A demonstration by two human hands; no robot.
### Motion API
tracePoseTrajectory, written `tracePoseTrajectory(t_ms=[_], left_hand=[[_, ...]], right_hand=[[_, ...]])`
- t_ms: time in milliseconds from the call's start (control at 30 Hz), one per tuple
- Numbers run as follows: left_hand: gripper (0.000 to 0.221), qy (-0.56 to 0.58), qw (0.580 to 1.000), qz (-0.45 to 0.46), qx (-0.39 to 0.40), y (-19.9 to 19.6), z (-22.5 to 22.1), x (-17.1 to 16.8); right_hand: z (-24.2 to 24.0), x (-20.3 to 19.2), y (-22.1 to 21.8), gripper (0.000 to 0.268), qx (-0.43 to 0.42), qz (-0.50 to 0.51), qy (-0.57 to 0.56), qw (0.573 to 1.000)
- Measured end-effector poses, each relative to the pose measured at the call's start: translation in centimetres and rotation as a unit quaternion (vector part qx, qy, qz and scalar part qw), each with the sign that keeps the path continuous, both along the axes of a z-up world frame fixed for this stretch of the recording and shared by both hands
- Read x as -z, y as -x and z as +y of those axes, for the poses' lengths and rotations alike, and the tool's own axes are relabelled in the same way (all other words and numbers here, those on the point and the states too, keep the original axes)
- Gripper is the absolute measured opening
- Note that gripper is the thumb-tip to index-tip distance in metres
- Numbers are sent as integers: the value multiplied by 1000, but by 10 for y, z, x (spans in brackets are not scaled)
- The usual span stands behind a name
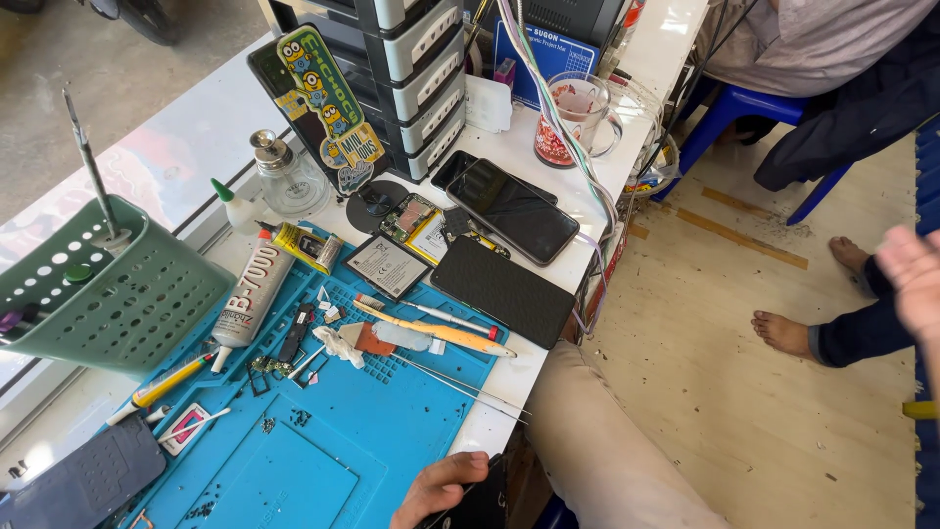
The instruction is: Disassembling and cleaning internal components of a mobile phone using specialized repair tools
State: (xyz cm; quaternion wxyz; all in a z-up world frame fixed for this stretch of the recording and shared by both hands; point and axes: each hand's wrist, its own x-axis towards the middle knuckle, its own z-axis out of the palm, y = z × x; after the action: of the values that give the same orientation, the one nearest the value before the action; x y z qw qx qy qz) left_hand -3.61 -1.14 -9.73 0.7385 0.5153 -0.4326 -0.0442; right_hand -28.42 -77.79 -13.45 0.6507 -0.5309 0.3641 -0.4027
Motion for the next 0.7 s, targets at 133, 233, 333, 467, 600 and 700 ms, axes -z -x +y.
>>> tracePoseTrajectory(t_ms=[133, 233, 333, 467, 600, 700], left_hand=[[35, 28, 999, 39, 13, 4, -1, 4], [35, 14, 998, 18, 59, -6, 7, 11], [29, 1, 1000, 14, 12, -5, 7, 18], [36, 51, 994, 36, 85, -6, 2, 29], [27, 89, 990, 85, -71, 12, -17, -2], [36, 122, 985, 116, 29, -18, -6, -2]], right_hand=[[213, -14, -84, 22, -17, 204, -53, 978], [335, 4, -113, 32, -118, 232, -93, 961], [405, 26, -112, 75, -311, 431, 25, 847], [432, -24, -129, 58, -312, 368, -93, 871], [437, -33, -129, 75, -329, 358, -151, 861], [451, -76, -137, 77, -386, 388, -144, 825]])
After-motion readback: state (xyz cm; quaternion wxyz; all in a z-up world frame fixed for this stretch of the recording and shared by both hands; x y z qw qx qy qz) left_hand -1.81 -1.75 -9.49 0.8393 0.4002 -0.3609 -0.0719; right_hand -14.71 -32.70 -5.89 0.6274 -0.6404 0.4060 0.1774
